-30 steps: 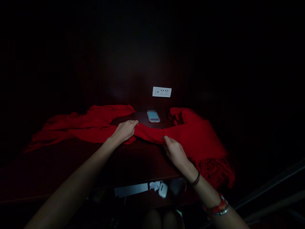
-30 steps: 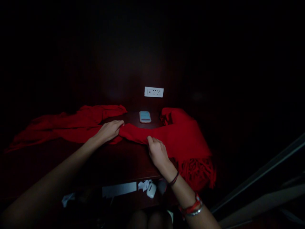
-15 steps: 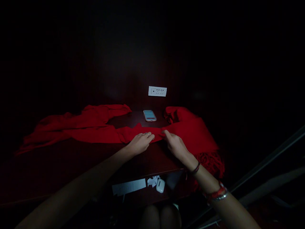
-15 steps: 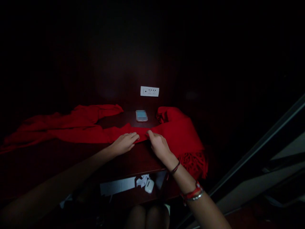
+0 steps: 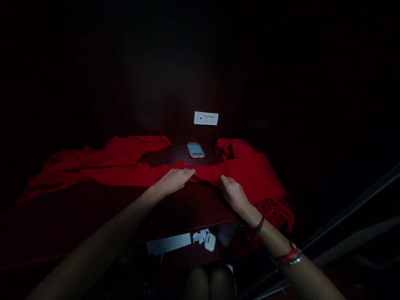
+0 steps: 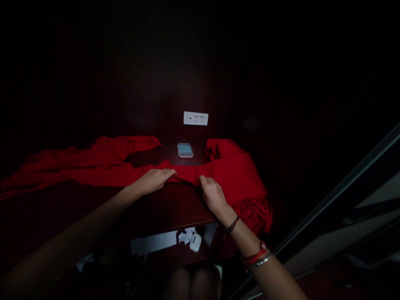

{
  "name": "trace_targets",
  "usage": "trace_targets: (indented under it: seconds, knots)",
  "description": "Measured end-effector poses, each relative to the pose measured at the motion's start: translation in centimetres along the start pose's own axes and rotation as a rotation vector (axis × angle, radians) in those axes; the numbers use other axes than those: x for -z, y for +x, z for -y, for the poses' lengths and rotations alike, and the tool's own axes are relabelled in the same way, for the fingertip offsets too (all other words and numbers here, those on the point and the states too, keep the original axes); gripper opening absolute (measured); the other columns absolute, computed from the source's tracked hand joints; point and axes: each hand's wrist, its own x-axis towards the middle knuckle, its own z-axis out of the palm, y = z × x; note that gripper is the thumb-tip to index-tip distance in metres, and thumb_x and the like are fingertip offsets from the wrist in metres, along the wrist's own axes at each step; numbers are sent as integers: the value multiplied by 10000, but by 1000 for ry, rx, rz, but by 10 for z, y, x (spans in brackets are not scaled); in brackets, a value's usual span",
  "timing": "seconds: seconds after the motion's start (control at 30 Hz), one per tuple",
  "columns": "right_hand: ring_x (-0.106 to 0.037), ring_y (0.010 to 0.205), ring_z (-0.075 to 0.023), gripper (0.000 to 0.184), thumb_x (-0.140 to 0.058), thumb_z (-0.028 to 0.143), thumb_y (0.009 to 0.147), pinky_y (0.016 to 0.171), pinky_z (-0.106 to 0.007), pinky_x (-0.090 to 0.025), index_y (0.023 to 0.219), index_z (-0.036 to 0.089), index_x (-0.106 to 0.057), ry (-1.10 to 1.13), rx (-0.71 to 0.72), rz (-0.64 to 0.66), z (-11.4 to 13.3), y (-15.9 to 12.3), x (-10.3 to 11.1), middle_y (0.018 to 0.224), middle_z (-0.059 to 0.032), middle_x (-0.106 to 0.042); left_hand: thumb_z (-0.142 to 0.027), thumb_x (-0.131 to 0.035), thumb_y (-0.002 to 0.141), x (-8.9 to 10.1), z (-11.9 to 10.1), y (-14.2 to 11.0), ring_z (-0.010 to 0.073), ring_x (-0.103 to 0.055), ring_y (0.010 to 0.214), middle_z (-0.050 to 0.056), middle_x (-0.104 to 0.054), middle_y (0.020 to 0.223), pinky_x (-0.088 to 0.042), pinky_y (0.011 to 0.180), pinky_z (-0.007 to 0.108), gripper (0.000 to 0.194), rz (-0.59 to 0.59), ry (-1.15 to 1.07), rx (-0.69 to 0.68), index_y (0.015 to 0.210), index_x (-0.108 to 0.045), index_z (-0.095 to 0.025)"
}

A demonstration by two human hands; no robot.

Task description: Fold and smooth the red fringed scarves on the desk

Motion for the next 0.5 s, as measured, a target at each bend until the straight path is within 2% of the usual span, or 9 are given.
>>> trace_targets:
  seconds: [0.1, 0.2, 0.37, 0.5]
  knots:
    - [-482, 674, -137, 271, -327, 7, 701, 588, -222, -343, 908, 140, -442, 41, 22, 26, -5, 2, 4, 756, -63, -539, -213, -396, 799, -1, -8, 2, 183, -514, 872, 70, -526, 975, -392, 719, 272, 169, -47, -19, -35, 957, -452, -186]
    - [-498, 662, -129, 275, -336, 14, 716, 571, -211, -337, 933, 140, -447, 37, 34, 56, -7, 5, 10, 758, -60, -552, -331, -456, 777, -5, -16, 5, 174, -509, 857, 53, -512, 968, -392, 726, 260, 224, -100, -53, -63, 947, -460, -186]
    - [-512, 681, -126, 145, -382, 104, 778, 602, -205, -347, 815, 152, -514, 18, 41, 83, -13, 6, 20, 745, -53, -565, -217, -356, 833, -12, -16, 8, 145, -530, 794, 42, -557, 871, -387, 679, 223, 156, -59, -84, -149, 901, -491, -178]
    - [-503, 706, -121, 158, -392, 181, 809, 635, -208, -362, 812, 156, -548, 15, 91, 81, -20, -2, 18, 760, -49, -551, -157, -342, 818, -9, -12, 6, 140, -542, 726, 36, -578, 794, -379, 637, 219, 182, 34, -91, -196, 850, -519, -185]
